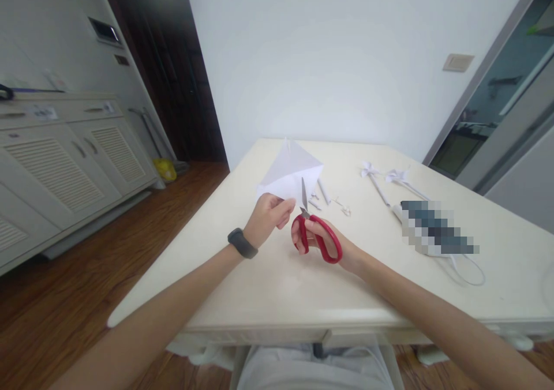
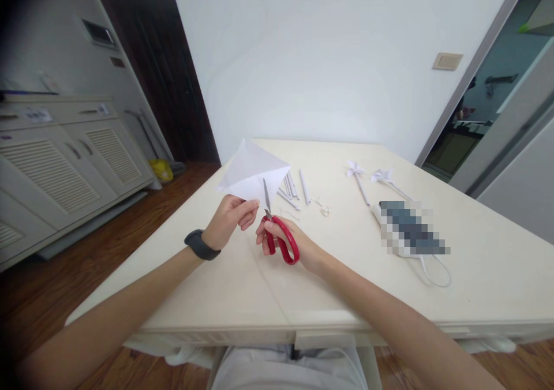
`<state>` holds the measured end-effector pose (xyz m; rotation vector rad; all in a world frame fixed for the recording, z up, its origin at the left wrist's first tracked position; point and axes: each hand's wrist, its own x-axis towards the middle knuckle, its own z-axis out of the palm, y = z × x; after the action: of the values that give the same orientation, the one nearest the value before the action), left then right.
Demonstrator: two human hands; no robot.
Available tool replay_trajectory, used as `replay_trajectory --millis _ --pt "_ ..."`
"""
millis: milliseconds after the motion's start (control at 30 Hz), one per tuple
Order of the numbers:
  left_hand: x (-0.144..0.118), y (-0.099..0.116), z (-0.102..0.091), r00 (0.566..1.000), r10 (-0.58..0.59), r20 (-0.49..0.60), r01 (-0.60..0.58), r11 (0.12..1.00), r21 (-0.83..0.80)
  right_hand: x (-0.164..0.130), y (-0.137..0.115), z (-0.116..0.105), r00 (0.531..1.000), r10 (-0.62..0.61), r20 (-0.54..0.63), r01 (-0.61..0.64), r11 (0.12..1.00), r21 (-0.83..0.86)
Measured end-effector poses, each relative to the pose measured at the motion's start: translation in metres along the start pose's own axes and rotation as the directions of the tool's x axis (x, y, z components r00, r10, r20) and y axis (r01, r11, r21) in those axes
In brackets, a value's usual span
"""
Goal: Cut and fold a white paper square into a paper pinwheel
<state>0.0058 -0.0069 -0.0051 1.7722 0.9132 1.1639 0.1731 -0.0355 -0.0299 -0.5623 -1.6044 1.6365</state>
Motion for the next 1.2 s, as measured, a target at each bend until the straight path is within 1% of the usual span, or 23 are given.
replay_trajectory --millis 200,400,633,867,1200 --pt "0.0003 0.0004 0.0003 1.000 0.004 0.010 -0.004 1.000 0.008 -0.0004 -0.0029 0.0023 1.000 0.026 -0.014 -0.025 0.999 0.025" --pt "0.0012 -0.0023 -0.0002 1.000 0.017 0.011 -0.017 1.000 0.023 -0.0022 -0.0026 0.0026 0.999 0.005 -0.037 -0.006 1.000 -0.030" --pt "0.0006 -0.0007 -0.0013 0.999 0.017 0.036 -0.019 0.999 0.047 -0.0010 -0.0003 0.0025 0.998 0.013 -0.064 -0.014 1.000 -0.013" --pt "0.0005 0.0009 -0.0015 0.999 -0.015 0.040 0.013 0.998 0.062 0.0000 -0.0014 0.0036 0.998 0.035 -0.058 -0.033 0.998 0.044" --pt "0.0009 0.0025 0.0003 0.999 -0.031 0.027 0.030 0.999 0.011 -0.0004 -0.0032 0.0057 0.997 0.014 -0.074 -0.012 1.000 0.026"
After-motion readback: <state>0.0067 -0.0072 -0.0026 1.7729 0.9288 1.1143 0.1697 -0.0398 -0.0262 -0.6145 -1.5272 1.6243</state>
